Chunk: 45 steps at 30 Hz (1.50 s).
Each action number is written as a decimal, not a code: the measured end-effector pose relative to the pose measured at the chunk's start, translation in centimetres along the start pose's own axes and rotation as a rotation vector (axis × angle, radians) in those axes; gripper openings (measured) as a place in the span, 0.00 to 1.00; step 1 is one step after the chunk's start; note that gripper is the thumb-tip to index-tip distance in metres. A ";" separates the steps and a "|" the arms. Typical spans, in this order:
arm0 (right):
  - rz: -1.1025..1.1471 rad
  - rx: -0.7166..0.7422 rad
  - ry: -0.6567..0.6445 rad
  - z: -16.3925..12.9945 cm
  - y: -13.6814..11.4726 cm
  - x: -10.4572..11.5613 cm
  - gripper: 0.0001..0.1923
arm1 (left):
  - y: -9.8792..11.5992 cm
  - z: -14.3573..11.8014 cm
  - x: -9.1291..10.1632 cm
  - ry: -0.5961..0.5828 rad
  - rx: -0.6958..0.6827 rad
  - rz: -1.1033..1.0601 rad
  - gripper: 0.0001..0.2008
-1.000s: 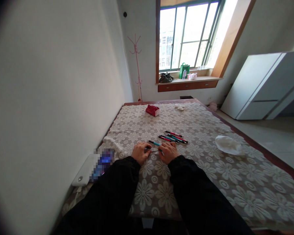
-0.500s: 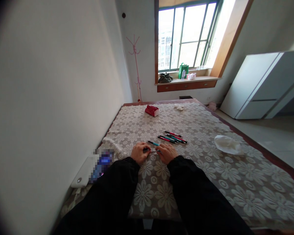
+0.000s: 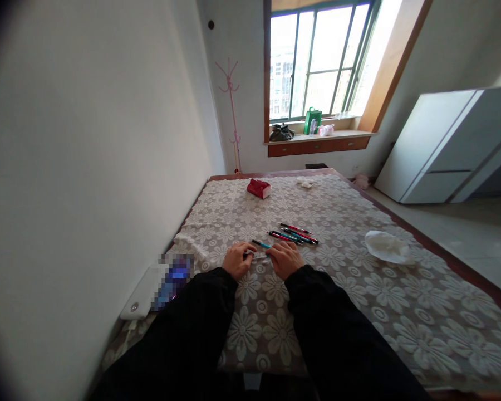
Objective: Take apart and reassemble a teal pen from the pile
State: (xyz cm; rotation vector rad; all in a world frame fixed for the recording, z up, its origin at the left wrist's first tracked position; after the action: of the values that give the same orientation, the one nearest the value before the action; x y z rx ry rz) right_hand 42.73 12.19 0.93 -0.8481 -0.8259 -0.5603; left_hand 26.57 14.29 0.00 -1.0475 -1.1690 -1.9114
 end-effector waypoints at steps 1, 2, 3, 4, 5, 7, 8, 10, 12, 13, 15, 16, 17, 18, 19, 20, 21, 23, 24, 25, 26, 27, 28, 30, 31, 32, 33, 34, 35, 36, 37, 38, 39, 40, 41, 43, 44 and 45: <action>0.001 0.002 0.009 0.0 0.1 0.0 0.12 | -0.1 0.0 0.0 0.000 0.004 -0.003 0.13; 0.000 0.001 0.011 0.0 0.2 0.0 0.12 | -0.2 0.0 -0.1 0.001 0.010 -0.005 0.15; -0.004 -0.001 0.010 0.0 0.3 0.0 0.11 | -0.3 0.1 -0.2 0.001 0.015 -0.007 0.17; -0.007 -0.003 0.010 0.0 0.4 -0.1 0.11 | -0.4 0.1 -0.2 0.002 0.018 -0.009 0.17; -0.009 -0.005 0.014 0.0 0.5 -0.1 0.11 | -0.4 0.1 -0.3 0.003 0.019 -0.011 0.18; -0.011 -0.011 0.030 0.0 0.7 -0.2 0.11 | -0.5 0.2 -0.4 0.002 0.014 -0.017 0.17; -0.012 -0.017 0.033 0.0 0.8 -0.2 0.11 | -0.5 0.2 -0.5 -0.001 0.009 -0.022 0.16; -0.019 -0.032 0.016 0.0 1.0 -0.5 0.11 | -0.5 0.2 -0.5 -0.004 0.000 -0.032 0.16; -0.021 -0.048 -0.006 0.0 1.1 -0.7 0.10 | -0.6 0.3 -0.5 0.002 0.001 -0.040 0.16; -0.019 -0.052 -0.011 0.0 1.1 -0.8 0.10 | -0.7 0.3 -0.5 0.009 0.006 -0.042 0.16; -0.013 -0.052 -0.016 0.1 1.0 -0.8 0.09 | -0.9 0.3 -0.4 0.023 0.021 -0.040 0.17; -0.009 -0.048 -0.024 0.1 1.0 -0.8 0.09 | -0.9 0.3 -0.4 0.025 0.026 -0.038 0.17; -0.008 -0.042 -0.035 0.1 0.9 -0.9 0.09 | -0.9 0.3 -0.3 0.024 0.026 -0.035 0.16; -0.006 -0.037 -0.046 0.1 0.8 -0.9 0.09 | -0.9 0.3 -0.3 0.020 0.024 -0.032 0.16; -0.003 -0.032 -0.052 0.1 0.8 -0.9 0.09 | -0.9 0.3 -0.3 0.016 0.021 -0.030 0.16; 0.001 -0.027 -0.053 0.0 0.8 -0.9 0.09 | -0.8 0.3 -0.3 0.015 0.019 -0.028 0.17; 0.003 -0.023 -0.049 0.0 0.8 -0.8 0.10 | -0.8 0.3 -0.3 0.016 0.018 -0.027 0.17; 0.002 -0.018 -0.043 0.0 0.8 -0.8 0.10 | -0.6 0.3 -0.2 0.019 0.015 -0.024 0.18; -0.002 -0.018 -0.044 0.0 0.9 -0.8 0.10 | -0.6 0.3 -0.2 0.018 0.012 -0.022 0.18; -0.005 -0.020 -0.044 0.0 0.9 -0.8 0.10 | -0.5 0.3 -0.2 0.018 0.009 -0.019 0.18; -0.008 -0.024 -0.041 0.1 1.0 -0.8 0.10 | -0.5 0.3 -0.1 0.020 0.006 -0.016 0.18; -0.008 -0.029 -0.035 0.1 1.1 -0.8 0.10 | -0.5 0.3 -0.1 0.024 0.006 -0.013 0.17; -0.008 -0.035 -0.031 0.1 1.1 -0.8 0.10 | -0.6 0.3 -0.1 0.027 0.006 -0.010 0.17; -0.007 -0.051 -0.029 0.1 1.2 -0.7 0.10 | -0.7 0.4 -0.1 0.027 0.005 -0.005 0.17; -0.007 -0.060 -0.031 0.1 1.3 -0.7 0.09 | -0.7 0.4 -0.2 0.022 0.002 -0.004 0.17; -0.006 -0.067 -0.032 0.2 1.3 -0.7 0.09 | -0.8 0.4 -0.2 0.017 -0.001 -0.004 0.17; -0.005 -0.073 -0.029 0.2 1.3 -0.6 0.09 | -0.8 0.4 -0.3 0.016 -0.002 -0.004 0.17; -0.004 -0.076 -0.025 0.2 1.3 -0.6 0.09 | -0.8 0.4 -0.3 0.016 -0.002 -0.004 0.17; -0.005 -0.077 -0.024 0.2 1.3 -0.5 0.09 | -0.9 0.4 -0.3 0.016 -0.002 -0.002 0.17; -0.008 -0.079 -0.029 0.1 1.3 -0.6 0.09 | -0.8 0.4 -0.4 0.015 -0.003 -0.001 0.17; -0.013 -0.084 -0.037 0.1 1.4 -0.6 0.09 | -0.8 0.4 -0.4 0.013 -0.005 0.002 0.17; -0.018 -0.090 -0.041 0.1 1.4 -0.6 0.09 | -0.8 0.4 -0.4 0.011 -0.006 0.004 0.17; -0.020 -0.095 -0.038 0.1 1.4 -0.6 0.08 | -0.8 0.5 -0.4 0.011 -0.006 0.006 0.17; -0.017 -0.099 -0.021 0.1 1.4 -0.5 0.08 | -0.8 0.5 -0.4 0.012 -0.005 0.007 0.17; -0.007 -0.101 0.007 0.1 1.4 -0.3 0.08 | -0.8 0.4 -0.4 0.012 -0.004 0.009 0.17; 0.022 -0.100 0.073 0.0 1.2 0.2 0.08 | -0.7 0.4 -0.4 0.005 -0.009 0.011 0.16; 0.036 -0.098 0.098 0.0 1.1 0.4 0.08 | -0.6 0.4 -0.4 -0.001 -0.016 0.011 0.15; 0.049 -0.092 0.113 0.1 0.9 0.5 0.08 | -0.5 0.4 -0.4 -0.007 -0.022 0.011 0.15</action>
State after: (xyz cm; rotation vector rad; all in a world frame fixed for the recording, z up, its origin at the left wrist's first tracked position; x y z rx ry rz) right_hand 43.67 12.70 0.95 -0.9105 -0.6789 -0.6007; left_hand 26.42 14.89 -0.44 -1.0707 -1.1460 -1.9178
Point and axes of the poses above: each hand's wrist, its own z-axis towards the middle knuckle, its own x-axis out of the back of the hand, y = z × x, the point moved 7 cm from there along z, towards the middle knuckle, and after that the axes turned 13 degrees about z, right-handed, at the moved point
